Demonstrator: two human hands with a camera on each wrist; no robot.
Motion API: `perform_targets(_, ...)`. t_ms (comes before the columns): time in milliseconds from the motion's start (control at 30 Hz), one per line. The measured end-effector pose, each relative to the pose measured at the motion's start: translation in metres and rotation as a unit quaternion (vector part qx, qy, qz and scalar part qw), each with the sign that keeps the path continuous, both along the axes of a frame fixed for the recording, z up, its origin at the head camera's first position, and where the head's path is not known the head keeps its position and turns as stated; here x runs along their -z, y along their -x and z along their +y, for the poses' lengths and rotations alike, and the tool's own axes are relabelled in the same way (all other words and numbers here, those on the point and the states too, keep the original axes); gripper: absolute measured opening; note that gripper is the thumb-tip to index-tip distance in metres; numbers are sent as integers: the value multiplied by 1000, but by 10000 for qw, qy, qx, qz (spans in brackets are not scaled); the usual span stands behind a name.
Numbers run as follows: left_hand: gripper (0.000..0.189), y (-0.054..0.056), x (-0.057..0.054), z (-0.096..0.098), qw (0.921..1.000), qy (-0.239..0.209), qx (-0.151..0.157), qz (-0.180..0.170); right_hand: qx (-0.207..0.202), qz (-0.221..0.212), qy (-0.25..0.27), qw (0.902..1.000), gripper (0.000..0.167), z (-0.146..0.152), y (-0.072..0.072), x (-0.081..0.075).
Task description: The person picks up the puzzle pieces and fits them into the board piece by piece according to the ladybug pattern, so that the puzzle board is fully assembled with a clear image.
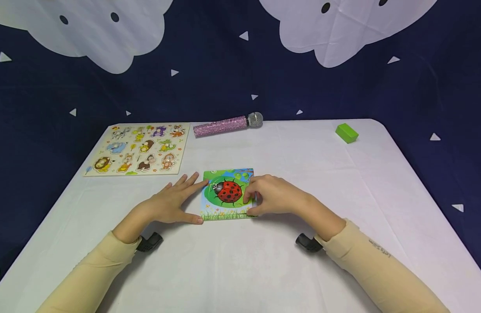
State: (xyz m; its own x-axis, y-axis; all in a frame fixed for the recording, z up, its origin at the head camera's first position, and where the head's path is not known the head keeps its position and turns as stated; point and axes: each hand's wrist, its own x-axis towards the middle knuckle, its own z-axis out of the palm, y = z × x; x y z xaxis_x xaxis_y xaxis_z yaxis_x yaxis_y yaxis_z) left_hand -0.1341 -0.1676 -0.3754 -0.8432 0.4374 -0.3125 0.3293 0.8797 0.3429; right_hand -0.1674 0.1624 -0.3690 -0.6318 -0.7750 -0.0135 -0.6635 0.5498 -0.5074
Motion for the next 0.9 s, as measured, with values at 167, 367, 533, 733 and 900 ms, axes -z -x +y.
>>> perform_targets(167,113,0,0,0,10000,-11,-2,-8,-39,-29,-8,10000,22,0,0,0)
perform_targets(367,113,0,0,0,10000,6,8,-9,-40,-47,-94,9999,20,-3,1,-1)
perform_targets(533,113,1,1,-1,10000,9,-2,-19,-49,29,-120,9999,14,-6,1,-1)
perform_targets(733,113,2,3,-2,10000,-20,8,-7,-45,56,-179,9998,13,-9,2,0)
perform_targets(900,114,1,3,-2,10000,-38,-22,-6,82,63,-281,9996,15,-6,2,1)
